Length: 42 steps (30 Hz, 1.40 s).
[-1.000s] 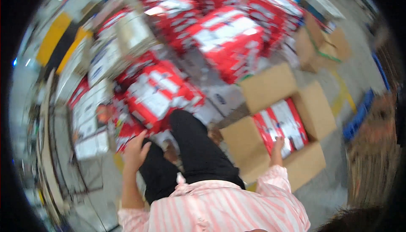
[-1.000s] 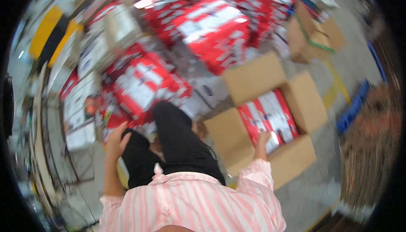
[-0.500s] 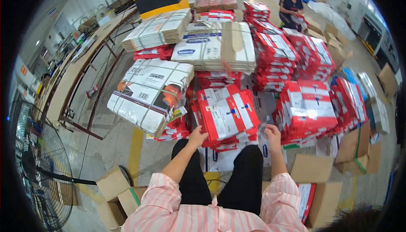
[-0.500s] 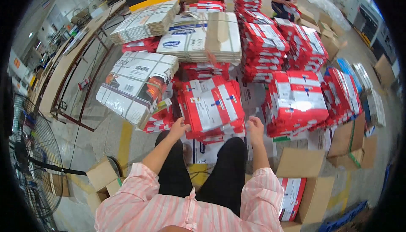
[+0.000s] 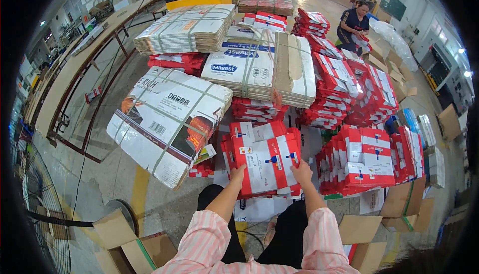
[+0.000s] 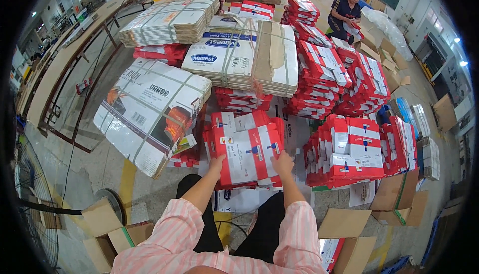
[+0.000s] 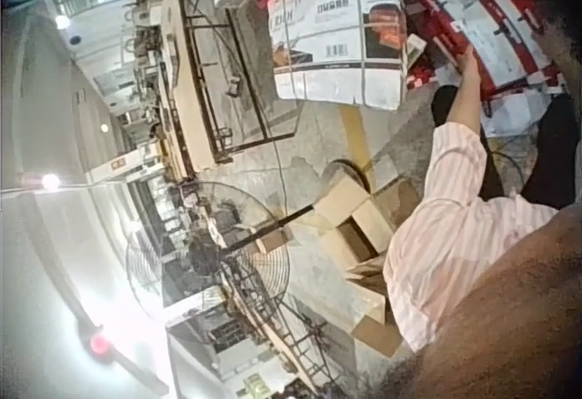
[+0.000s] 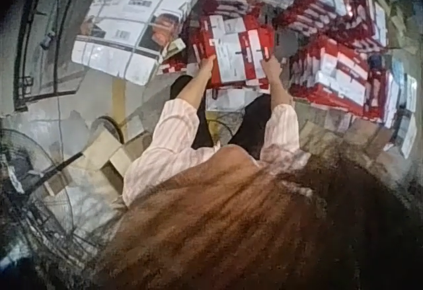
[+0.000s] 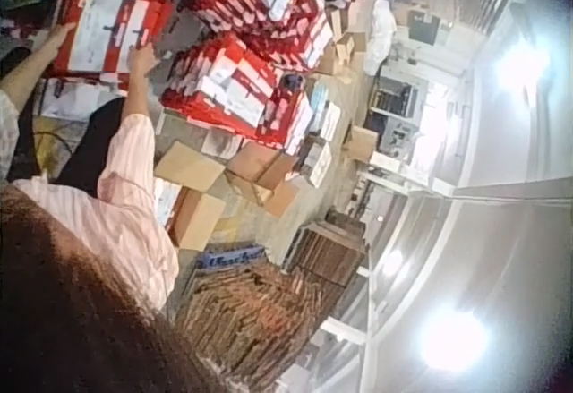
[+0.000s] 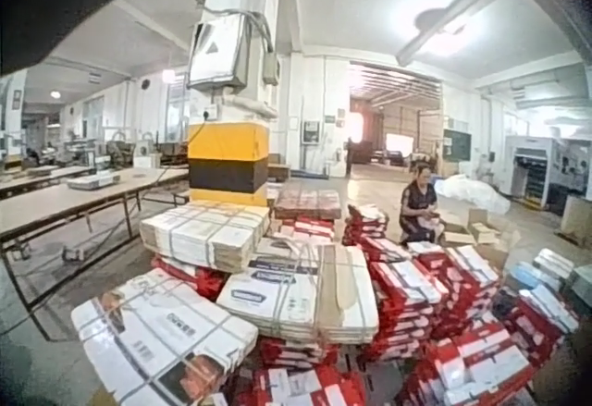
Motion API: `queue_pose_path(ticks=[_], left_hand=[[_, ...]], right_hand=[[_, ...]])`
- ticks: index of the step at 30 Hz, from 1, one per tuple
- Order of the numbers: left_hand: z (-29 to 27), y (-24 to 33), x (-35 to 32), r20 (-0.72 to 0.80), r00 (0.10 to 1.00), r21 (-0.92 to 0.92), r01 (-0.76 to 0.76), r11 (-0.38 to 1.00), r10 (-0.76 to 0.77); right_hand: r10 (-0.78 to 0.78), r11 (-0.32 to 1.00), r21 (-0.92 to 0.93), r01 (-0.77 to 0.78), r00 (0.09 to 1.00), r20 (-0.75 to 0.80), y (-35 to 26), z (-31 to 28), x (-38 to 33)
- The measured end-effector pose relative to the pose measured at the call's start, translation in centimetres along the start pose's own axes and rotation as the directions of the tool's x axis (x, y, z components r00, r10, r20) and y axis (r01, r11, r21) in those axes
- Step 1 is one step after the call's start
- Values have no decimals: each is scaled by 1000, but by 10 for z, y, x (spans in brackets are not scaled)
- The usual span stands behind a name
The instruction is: Counting and organizing stacks of cardboard packaging materials in a factory setting.
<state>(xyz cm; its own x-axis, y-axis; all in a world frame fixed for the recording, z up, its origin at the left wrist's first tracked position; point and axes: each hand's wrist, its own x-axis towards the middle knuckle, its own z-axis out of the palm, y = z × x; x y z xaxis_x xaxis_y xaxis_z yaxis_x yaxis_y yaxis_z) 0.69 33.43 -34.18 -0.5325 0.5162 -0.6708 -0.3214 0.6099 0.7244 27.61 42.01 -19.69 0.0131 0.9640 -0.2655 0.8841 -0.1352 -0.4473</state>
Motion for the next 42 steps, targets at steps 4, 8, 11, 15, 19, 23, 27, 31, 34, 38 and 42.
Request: queue_pose_path(ticks=[4,8,11,15,19,23,27,31,34,38,42], left_hand=[[-32,-4,22,-40,994,-17,-99,995,98],[-47,19,-23,107,994,-89,-19,996,29],[-43,56,-72,347,903,-341,-132,931,255],[-86,116,-174,277,841,-223,-413,883,464],[-175,108,-241,282,843,61,-492,868,458],[-218,76,-274,258,851,74,-489,869,457],[-239,58,-303,247,935,-27,-256,966,254],[-243,39,-302,203,923,2,-335,942,328],[-246,53,-317,214,883,108,-447,888,418],[-251,65,-334,245,818,183,-566,804,520],[-260,79,-356,240,821,288,-570,769,518]], right_hand=[[-137,990,-22,136,989,-52,-8,1,-1],[-183,966,178,188,982,-47,6,3,18],[-174,911,370,184,983,-60,55,15,70],[-197,830,516,211,977,-84,69,43,106],[-204,905,406,131,969,142,23,65,97],[-86,770,624,-132,948,307,18,55,102],[-207,571,775,-272,865,456,-22,29,69],[-377,539,817,-203,810,450,-26,5,58],[-444,456,884,-104,834,328,-42,-48,19],[-495,689,663,292,858,137,-35,-118,-10],[-885,110,-434,894,-111,-453,0,-194,-53]])
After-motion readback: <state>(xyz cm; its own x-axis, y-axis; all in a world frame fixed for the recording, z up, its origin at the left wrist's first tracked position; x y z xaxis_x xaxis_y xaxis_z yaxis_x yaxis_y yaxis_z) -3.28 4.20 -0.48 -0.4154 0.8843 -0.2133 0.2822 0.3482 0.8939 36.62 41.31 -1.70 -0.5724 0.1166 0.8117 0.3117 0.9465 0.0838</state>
